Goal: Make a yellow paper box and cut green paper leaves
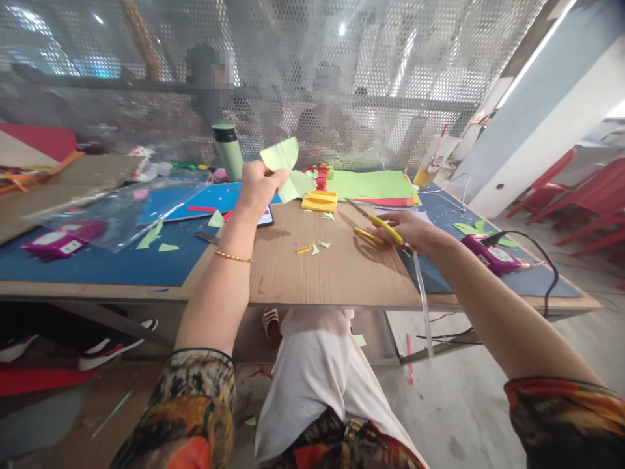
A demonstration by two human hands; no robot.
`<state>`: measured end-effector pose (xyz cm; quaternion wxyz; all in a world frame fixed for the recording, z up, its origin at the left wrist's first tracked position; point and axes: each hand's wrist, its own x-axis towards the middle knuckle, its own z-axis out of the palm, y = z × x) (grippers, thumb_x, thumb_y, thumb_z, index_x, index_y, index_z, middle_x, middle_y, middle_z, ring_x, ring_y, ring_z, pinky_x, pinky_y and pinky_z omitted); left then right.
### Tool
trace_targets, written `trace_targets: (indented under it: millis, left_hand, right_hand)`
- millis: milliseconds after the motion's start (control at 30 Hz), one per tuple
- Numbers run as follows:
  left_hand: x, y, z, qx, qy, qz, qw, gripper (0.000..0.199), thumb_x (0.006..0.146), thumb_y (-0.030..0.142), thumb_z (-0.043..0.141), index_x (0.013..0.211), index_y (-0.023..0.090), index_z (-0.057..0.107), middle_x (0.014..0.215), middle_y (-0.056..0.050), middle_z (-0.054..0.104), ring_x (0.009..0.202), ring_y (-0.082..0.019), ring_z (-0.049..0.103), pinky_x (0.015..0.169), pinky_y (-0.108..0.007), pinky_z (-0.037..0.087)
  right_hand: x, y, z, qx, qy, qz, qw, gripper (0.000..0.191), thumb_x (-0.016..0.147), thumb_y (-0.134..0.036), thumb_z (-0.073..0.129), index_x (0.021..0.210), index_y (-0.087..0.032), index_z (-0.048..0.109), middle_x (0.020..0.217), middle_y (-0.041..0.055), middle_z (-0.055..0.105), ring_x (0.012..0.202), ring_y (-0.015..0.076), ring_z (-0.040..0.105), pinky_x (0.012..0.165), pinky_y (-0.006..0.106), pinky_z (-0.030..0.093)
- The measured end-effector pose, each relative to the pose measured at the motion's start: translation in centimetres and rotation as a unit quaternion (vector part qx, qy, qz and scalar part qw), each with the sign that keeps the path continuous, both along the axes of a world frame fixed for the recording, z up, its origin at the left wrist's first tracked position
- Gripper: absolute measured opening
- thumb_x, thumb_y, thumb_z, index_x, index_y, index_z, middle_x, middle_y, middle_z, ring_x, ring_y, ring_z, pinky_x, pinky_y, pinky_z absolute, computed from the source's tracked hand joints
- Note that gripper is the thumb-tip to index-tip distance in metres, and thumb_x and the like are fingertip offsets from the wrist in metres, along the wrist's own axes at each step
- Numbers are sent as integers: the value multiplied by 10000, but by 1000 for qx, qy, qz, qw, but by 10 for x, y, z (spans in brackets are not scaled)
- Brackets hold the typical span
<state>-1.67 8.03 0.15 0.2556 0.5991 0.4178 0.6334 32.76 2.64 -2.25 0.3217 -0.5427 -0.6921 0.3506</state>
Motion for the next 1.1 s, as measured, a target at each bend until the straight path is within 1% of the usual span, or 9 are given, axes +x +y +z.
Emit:
trace_targets:
  millis: [67,133,200,300,467,633,800,967,1100]
  left_hand:
    - [-3,-1,2,-14,-2,10,1000,174,754,239,836,788,151,690,785,-81,656,836,-222,623,727,-327,544]
    - [2,-3,0,-27,4,-5,1000,172,754,237,831,773,154,682,759,-74,644,824,-220,621,721,-325,543]
    - [9,-5,-3,-36,10,-28,999,161,741,228,821,753,164,674,727,-60,633,807,-210,625,706,-312,545]
    - [14,-9,-5,-42,13,-33,998,146,709,218,811,727,173,673,678,-36,627,761,-190,623,645,-279,528]
    - [5,-14,1,-39,8,-30,999,116,715,220,796,718,170,691,682,-39,669,703,-162,601,588,-257,500]
    - [1,-15,2,-39,0,-19,999,85,765,212,792,781,159,728,714,-45,670,668,-154,587,582,-275,493]
    - [5,-17,0,-36,7,-24,999,117,786,232,800,839,155,729,760,-61,690,756,-193,657,648,-303,541]
    - [13,-22,2,-36,22,-6,999,127,792,242,783,773,154,695,741,-60,676,687,-163,603,568,-277,489]
    - [19,-26,4,-25,24,-4,999,113,785,232,768,763,156,687,706,-51,653,752,-188,643,604,-276,533]
  right_hand:
    - [-3,-5,3,-22,75,22,997,419,655,-453,951,849,-231,653,527,-64,529,430,115,449,414,272,298]
    - [-9,-13,8,-4,121,36,992,328,723,-387,870,840,-251,596,533,-69,509,437,118,454,426,279,325]
    - [-16,-20,13,30,150,50,987,300,710,-305,836,901,-243,613,679,-29,616,538,134,556,472,280,406]
    - [-29,-28,21,19,184,78,980,491,646,-280,870,1077,-247,636,899,3,668,677,155,630,520,280,465]
    - [-47,-27,30,15,95,112,989,533,714,-544,967,948,-242,596,723,-33,563,606,126,515,526,278,423]
    - [-53,-16,20,15,60,147,987,650,699,-751,935,871,-233,581,652,-79,433,563,94,385,486,269,291]
    - [-52,-15,16,-19,71,160,984,716,656,-818,930,904,-214,636,680,-59,493,579,93,420,484,256,312]
    - [-54,-18,20,-49,72,147,985,825,602,-925,881,951,-210,664,678,-27,561,563,117,493,454,257,384]
    - [-57,-17,18,-46,76,146,985,757,651,-871,902,935,-213,660,598,-38,550,509,114,477,409,246,357]
